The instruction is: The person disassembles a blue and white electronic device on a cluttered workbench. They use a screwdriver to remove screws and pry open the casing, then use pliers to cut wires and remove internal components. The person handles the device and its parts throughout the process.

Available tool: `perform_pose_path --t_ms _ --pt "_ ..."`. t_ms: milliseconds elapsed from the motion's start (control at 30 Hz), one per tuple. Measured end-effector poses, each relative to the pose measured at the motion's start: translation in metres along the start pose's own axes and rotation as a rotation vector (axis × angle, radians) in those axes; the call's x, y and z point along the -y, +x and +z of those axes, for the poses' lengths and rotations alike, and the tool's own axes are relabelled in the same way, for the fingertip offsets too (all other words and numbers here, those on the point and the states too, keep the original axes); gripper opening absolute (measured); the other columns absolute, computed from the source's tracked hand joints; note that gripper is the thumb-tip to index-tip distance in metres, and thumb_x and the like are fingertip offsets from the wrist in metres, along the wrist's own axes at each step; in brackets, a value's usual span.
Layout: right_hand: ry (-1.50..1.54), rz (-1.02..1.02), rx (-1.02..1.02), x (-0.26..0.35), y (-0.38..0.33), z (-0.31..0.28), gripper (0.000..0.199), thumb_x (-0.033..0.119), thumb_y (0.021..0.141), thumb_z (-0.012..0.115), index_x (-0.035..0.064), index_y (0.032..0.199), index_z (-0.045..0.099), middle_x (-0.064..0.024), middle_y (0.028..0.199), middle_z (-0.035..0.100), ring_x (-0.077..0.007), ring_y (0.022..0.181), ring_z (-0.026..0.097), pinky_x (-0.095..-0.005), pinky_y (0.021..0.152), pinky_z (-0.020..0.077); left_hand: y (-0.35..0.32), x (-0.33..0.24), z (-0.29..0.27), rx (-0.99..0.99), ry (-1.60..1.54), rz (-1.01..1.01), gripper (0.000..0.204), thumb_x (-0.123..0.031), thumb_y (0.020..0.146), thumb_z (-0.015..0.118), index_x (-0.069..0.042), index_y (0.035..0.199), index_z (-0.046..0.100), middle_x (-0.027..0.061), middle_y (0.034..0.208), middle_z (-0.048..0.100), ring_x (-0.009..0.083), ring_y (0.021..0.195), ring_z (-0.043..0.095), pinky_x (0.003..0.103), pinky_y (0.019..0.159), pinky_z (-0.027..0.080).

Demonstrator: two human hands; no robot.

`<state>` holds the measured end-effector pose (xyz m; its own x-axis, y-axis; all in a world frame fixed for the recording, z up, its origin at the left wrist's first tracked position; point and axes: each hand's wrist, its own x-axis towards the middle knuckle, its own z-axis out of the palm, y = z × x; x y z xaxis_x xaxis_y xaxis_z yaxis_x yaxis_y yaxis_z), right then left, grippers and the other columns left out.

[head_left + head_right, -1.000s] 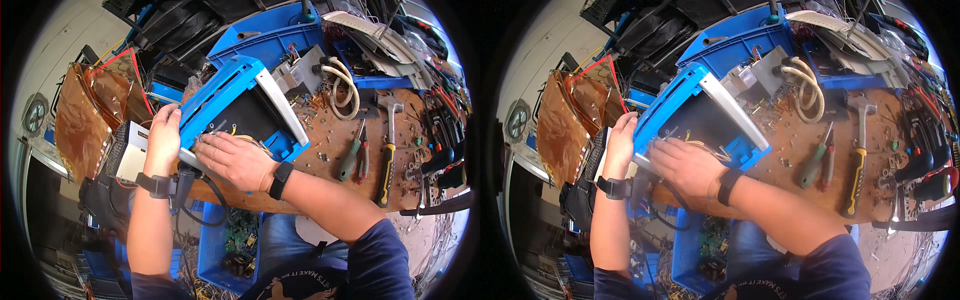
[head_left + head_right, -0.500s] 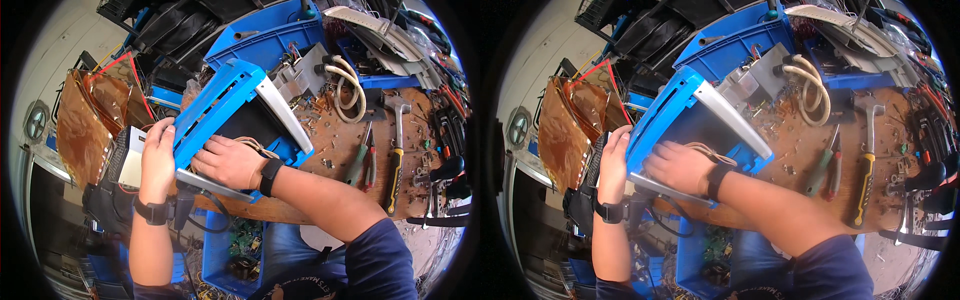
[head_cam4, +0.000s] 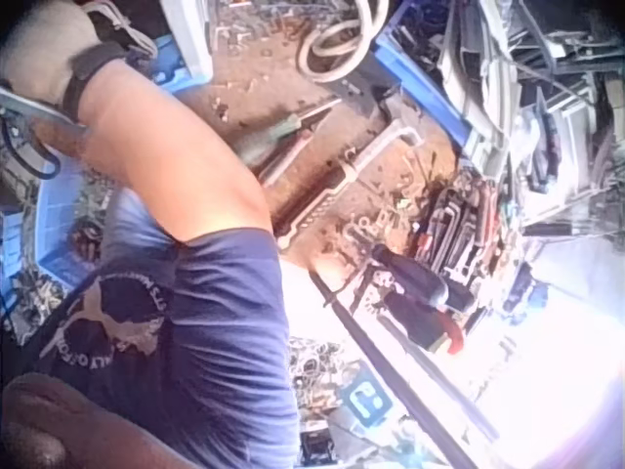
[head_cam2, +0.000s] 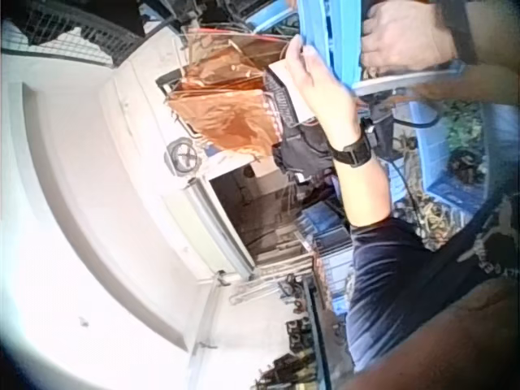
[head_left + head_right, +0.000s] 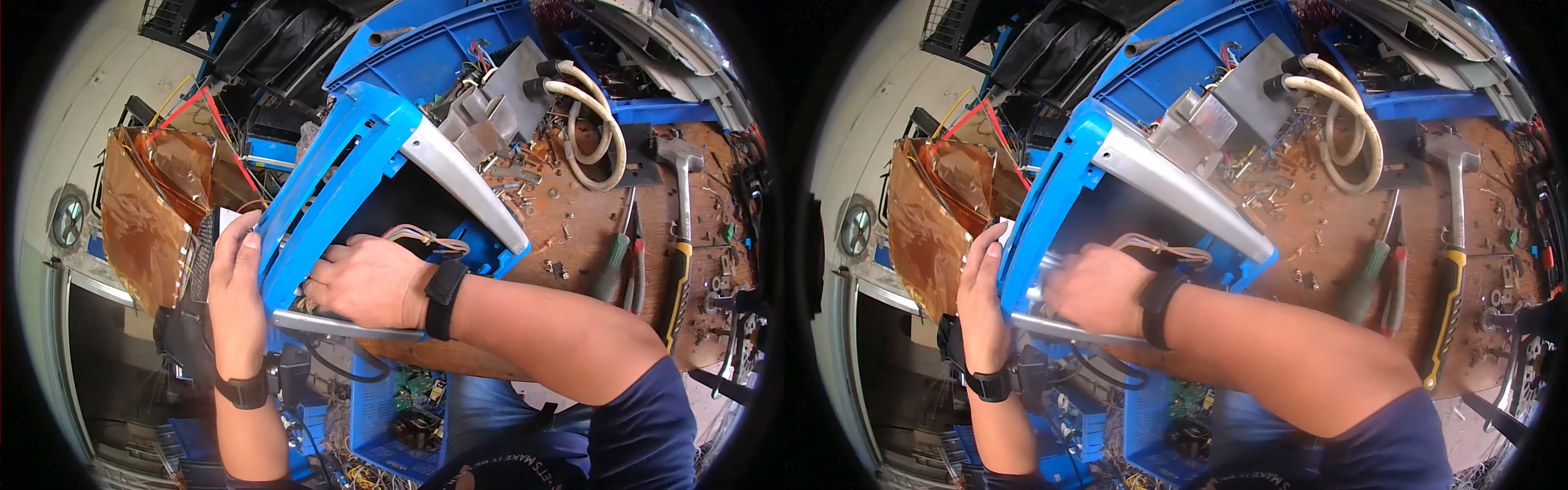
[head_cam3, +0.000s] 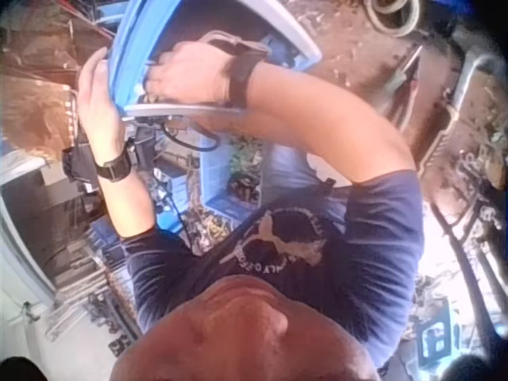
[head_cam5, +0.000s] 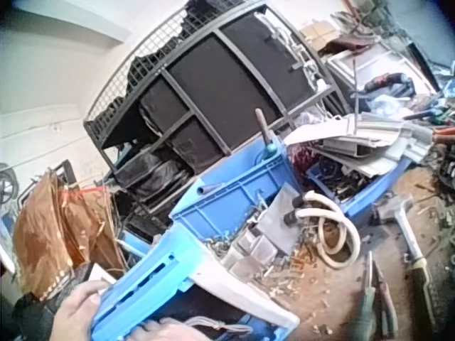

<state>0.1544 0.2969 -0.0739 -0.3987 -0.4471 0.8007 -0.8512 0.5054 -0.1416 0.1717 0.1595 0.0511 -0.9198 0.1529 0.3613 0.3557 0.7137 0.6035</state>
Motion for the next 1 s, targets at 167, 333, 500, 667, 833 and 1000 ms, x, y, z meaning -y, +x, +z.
perform_pose_path --t_ms 167,333,500,667,833,1000 --pt "0.133 0.070 0.115 0.004 0.004 -0.007 0.019 0.016 0.078 0.059 0.0032 0.091 0.064 -0.0105 0.087 0.066 -0.0250 0.083 0.067 -0.0378 0.068 0.0549 -0.002 -0.007 0.004 -0.004 -0.012 -0.001 0.035 -0.026 0.100 0.048 -0.001 0.124 0.055 0.0083 0.114 0.059 0.0137 0.101 0.054 0.028 0.090 0.043" --pt "0.300 0.235 0.390 0.001 0.019 -0.024 0.021 0.015 0.082 0.058 0.0010 0.096 0.064 -0.0186 0.095 0.068 -0.0298 0.094 0.067 -0.0409 0.072 0.0544 -0.001 -0.008 0.002 0.013 -0.001 -0.038 0.039 -0.030 0.099 0.051 -0.001 0.125 0.057 0.0084 0.120 0.058 0.0147 0.105 0.054 0.027 0.093 0.042" --pt "0.726 0.286 0.315 -0.006 0.033 0.007 0.032 0.025 0.080 0.064 0.0018 0.102 0.070 -0.0177 0.098 0.070 -0.0308 0.091 0.068 -0.0423 0.079 0.0527 -0.009 -0.010 -0.005 0.005 -0.096 -0.082 0.040 -0.028 0.099 0.051 0.000 0.127 0.056 0.0082 0.120 0.058 0.0136 0.106 0.053 0.027 0.093 0.042" --pt "0.925 0.351 0.613 -0.031 0.057 0.018 0.040 0.033 0.080 0.069 0.0033 0.107 0.070 -0.0123 0.101 0.070 -0.0223 0.089 0.066 -0.0382 0.076 0.0507 -0.001 -0.006 0.005 0.003 -0.121 -0.028 0.038 -0.026 0.099 0.051 -0.001 0.127 0.055 0.0078 0.120 0.057 0.0131 0.106 0.052 0.027 0.093 0.041" --pt "1.342 0.554 0.656 -0.027 0.047 0.013 0.031 0.031 0.075 0.073 0.0061 0.093 0.072 -0.0072 0.079 0.068 -0.0159 0.065 0.061 -0.0327 0.057 0.0470 -0.005 -0.002 0.002 -0.022 -0.091 -0.039 0.037 -0.024 0.099 0.051 -0.001 0.127 0.056 0.0076 0.120 0.057 0.0132 0.106 0.052 0.027 0.092 0.042" --pt "1.025 0.416 0.385 -0.026 0.038 0.025 0.034 0.034 0.072 0.071 0.0014 0.084 0.071 -0.0106 0.070 0.065 -0.0210 0.058 0.060 -0.0365 0.053 0.0452 -0.002 -0.001 0.003 -0.043 -0.040 0.010 0.037 -0.025 0.099 0.051 -0.001 0.127 0.055 0.0078 0.116 0.058 0.0132 0.103 0.053 0.026 0.089 0.043"
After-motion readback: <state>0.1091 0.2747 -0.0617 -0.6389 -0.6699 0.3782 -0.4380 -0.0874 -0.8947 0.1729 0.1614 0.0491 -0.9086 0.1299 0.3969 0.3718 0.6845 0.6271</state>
